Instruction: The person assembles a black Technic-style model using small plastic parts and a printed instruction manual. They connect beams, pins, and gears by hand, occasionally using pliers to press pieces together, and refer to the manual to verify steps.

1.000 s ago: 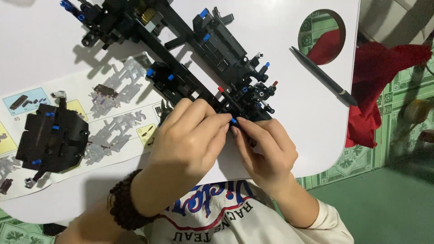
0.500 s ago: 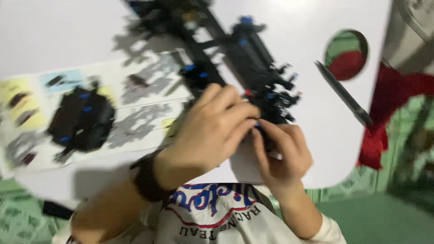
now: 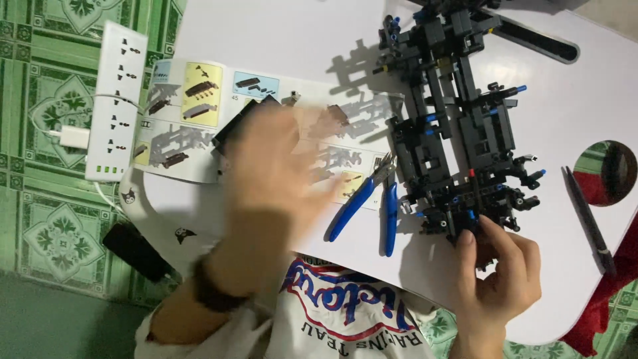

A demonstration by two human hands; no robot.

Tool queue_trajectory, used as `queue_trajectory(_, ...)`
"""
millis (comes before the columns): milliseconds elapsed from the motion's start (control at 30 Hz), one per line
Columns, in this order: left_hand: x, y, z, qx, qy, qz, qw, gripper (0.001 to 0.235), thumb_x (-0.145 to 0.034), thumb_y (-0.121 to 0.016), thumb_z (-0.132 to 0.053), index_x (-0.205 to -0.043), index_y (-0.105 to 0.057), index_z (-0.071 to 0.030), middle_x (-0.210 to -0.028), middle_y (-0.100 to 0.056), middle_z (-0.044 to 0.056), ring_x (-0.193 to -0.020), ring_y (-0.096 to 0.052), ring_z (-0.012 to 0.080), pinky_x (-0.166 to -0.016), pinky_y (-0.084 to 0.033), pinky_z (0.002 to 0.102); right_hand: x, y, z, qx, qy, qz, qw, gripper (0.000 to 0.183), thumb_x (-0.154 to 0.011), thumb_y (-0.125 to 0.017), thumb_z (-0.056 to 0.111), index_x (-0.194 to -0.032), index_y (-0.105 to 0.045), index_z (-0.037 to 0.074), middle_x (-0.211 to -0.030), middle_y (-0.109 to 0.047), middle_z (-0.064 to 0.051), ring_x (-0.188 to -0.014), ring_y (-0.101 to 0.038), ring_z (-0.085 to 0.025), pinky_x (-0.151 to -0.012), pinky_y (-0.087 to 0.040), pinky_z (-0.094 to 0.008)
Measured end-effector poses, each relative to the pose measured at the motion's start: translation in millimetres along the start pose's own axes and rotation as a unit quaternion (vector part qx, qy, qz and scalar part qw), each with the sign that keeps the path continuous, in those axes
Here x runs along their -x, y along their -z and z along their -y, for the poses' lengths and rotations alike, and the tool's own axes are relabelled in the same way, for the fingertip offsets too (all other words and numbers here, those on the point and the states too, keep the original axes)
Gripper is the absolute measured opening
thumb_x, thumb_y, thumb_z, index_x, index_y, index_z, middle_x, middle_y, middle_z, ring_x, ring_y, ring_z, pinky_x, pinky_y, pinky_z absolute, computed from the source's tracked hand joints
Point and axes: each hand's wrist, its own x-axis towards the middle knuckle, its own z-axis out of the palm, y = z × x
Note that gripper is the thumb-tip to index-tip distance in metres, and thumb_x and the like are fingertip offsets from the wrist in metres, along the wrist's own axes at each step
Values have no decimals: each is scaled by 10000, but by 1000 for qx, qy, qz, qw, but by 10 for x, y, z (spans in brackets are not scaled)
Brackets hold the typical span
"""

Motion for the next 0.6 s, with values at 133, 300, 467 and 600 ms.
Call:
queue_trajectory(133,306,140,537,-92,89,67,989,912,-779,-667,-582,-1411,-343,-9,-1231,-564,162,-1137,-473,313,-919,-393,442,64,-5,6,-15,-1,-25,1000,166,-959,-623,-107,-1120,-596,-136,-979,-485,-228,-687,-523,-229,-563,-439,-269)
queue_trajectory(300,296,359,577,193,205,119,952,712,-790,-608,-428,-1368,-364,-91,-1312,-495,133,-1161,-481,277,-941,-378,453,164,-5,-19,-29,33,-47,998,158,-926,-634,-122,-1080,-599,-109,-989,-485,-237,-684,-486,-234,-588,-444,-290)
queue_trajectory(467,390,349,757,522,187,152,818,691,-758,-446,-526,-1282,-453,-76,-1193,-598,33,-927,-541,138,-878,-427,335,157,-26,54,-40,84,-39,995,151,-874,-636,-156,-1011,-623,-95,-948,-520,-237,-639,-497,-208,-554,-460,-259)
queue_trajectory(600,388,22,935,776,27,196,598,855,-895,-508,-593,-1417,-251,34,-1253,-538,184,-825,-534,95,-484,-312,142,148,-40,104,-34,122,-10,992,164,-850,-650,-163,-987,-634,-74,-904,-538,-226,-676,-527,-226,-573,-475,-272)
